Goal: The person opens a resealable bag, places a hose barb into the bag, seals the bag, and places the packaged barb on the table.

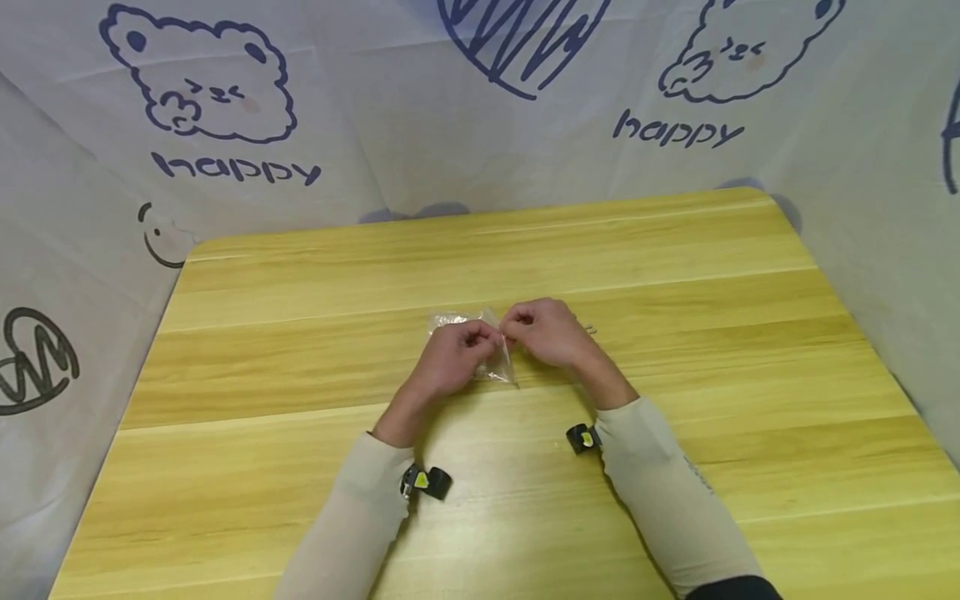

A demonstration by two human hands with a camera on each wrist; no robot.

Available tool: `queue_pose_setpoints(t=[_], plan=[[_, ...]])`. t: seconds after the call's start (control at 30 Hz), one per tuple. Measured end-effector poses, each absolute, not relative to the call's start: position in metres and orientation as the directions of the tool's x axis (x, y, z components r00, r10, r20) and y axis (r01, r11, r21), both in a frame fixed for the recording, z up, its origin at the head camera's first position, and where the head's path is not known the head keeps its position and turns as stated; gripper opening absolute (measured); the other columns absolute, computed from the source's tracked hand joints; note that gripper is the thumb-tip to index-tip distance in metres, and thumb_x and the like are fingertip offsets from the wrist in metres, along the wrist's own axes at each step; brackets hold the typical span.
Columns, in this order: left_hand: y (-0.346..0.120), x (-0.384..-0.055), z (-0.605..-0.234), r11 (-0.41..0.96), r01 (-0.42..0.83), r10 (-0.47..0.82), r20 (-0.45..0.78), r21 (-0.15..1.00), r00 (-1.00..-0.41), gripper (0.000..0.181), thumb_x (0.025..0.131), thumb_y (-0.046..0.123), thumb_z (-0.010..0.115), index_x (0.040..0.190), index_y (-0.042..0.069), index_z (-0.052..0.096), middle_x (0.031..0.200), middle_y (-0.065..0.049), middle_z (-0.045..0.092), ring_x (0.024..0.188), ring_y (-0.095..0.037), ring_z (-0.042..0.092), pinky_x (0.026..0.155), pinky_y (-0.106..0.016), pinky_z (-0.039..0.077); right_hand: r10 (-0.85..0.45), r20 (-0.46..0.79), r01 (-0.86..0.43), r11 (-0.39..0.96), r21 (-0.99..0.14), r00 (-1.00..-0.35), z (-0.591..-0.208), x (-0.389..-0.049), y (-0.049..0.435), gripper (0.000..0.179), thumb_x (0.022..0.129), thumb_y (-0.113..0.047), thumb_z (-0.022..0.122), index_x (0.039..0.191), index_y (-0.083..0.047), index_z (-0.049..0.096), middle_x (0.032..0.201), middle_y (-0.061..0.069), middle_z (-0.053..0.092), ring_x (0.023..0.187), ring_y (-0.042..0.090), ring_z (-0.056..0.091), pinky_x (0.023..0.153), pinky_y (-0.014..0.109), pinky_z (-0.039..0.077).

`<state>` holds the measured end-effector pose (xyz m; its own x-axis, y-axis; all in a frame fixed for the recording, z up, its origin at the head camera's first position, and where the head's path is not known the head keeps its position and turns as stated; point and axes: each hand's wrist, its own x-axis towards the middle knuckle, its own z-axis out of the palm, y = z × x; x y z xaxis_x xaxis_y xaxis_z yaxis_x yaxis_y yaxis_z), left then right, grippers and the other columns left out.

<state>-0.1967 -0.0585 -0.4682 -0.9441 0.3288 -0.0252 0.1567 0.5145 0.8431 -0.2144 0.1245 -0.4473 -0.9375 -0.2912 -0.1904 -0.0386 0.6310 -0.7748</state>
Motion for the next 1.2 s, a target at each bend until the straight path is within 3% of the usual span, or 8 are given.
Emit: queue_pose_setpoints(t=[0.33, 0.53, 0.63, 0.87, 1.0, 1.2], plan=[[-0.058, -0.198, -0.467, 0.478, 0.111, 0.337, -0.066, 0.871, -0.939, 0.016, 0.094, 0.016, 0.056, 0.09, 0.011, 0.07, 0.083, -0.004, 0.067, 0.072, -0.012, 0.053, 0.064, -0.024, 0.042, -0.374, -0.061, -0.22, 0.66, -0.718, -0.925, -0.449, -0.216, 0.126, 0.015, 0.094, -0.018, 0.055, 0.087, -0.015, 0.068, 0.078, -0.002, 0.061, 0.073, 0.013, 0.053, 0.069, 0.027, 0.041], [-0.061, -0.2, -0.467, 0.466, 0.073, 0.29, -0.074, 0.882, -0.954, 0.019, 0.095, 0.02, 0.053, 0.09, 0.012, 0.07, 0.079, -0.003, 0.062, 0.067, -0.015, 0.049, 0.063, -0.026, 0.04, -0.357, 0.027, -0.283, 0.69, -0.666, -0.934, -0.447, -0.218, 0.133, 0.015, 0.086, -0.012, 0.054, 0.082, -0.016, 0.068, 0.073, -0.002, 0.06, 0.068, 0.013, 0.051, 0.068, 0.027, 0.041], [-0.062, -0.199, -0.467, 0.446, 0.047, 0.279, -0.088, 0.894, -0.956, 0.018, 0.096, 0.021, 0.054, 0.09, 0.012, 0.069, 0.077, -0.003, 0.059, 0.068, -0.015, 0.048, 0.063, -0.027, 0.04, -0.336, -0.016, -0.243, 0.713, -0.658, -0.942, -0.446, -0.218, 0.137, 0.019, 0.088, -0.014, 0.05, 0.085, -0.016, 0.069, 0.075, -0.002, 0.061, 0.068, 0.014, 0.051, 0.068, 0.027, 0.04], [-0.06, -0.197, -0.468, 0.447, 0.07, 0.294, -0.072, 0.892, -0.953, 0.017, 0.096, 0.022, 0.057, 0.087, 0.013, 0.068, 0.08, -0.003, 0.064, 0.07, -0.014, 0.053, 0.064, -0.026, 0.042, -0.333, -0.188, -0.114, 0.709, -0.696, -0.924, -0.445, -0.214, 0.133, 0.026, 0.095, -0.041, 0.053, 0.094, -0.019, 0.068, 0.08, 0.002, 0.063, 0.064, 0.016, 0.052, 0.06, 0.029, 0.042], [-0.058, -0.197, -0.468, 0.442, 0.07, 0.293, -0.07, 0.894, -0.954, 0.016, 0.095, 0.022, 0.058, 0.087, 0.013, 0.069, 0.083, -0.003, 0.069, 0.074, -0.014, 0.055, 0.066, -0.026, 0.043, -0.345, -0.171, -0.138, 0.711, -0.689, -0.923, -0.446, -0.214, 0.132, 0.018, 0.093, -0.032, 0.057, 0.089, -0.017, 0.067, 0.077, 0.0, 0.062, 0.062, 0.014, 0.05, 0.058, 0.027, 0.04], [-0.056, -0.196, -0.467, 0.478, 0.097, 0.291, -0.054, 0.873, -0.955, 0.015, 0.095, 0.018, 0.054, 0.085, 0.012, 0.063, 0.083, -0.005, 0.068, 0.064, -0.014, 0.048, 0.058, -0.026, 0.039, -0.331, -0.14, -0.175, 0.758, -0.629, -0.933, -0.446, -0.214, 0.133, 0.01, 0.085, -0.017, 0.059, 0.085, -0.015, 0.069, 0.076, -0.002, 0.065, 0.067, 0.013, 0.054, 0.064, 0.026, 0.043]])
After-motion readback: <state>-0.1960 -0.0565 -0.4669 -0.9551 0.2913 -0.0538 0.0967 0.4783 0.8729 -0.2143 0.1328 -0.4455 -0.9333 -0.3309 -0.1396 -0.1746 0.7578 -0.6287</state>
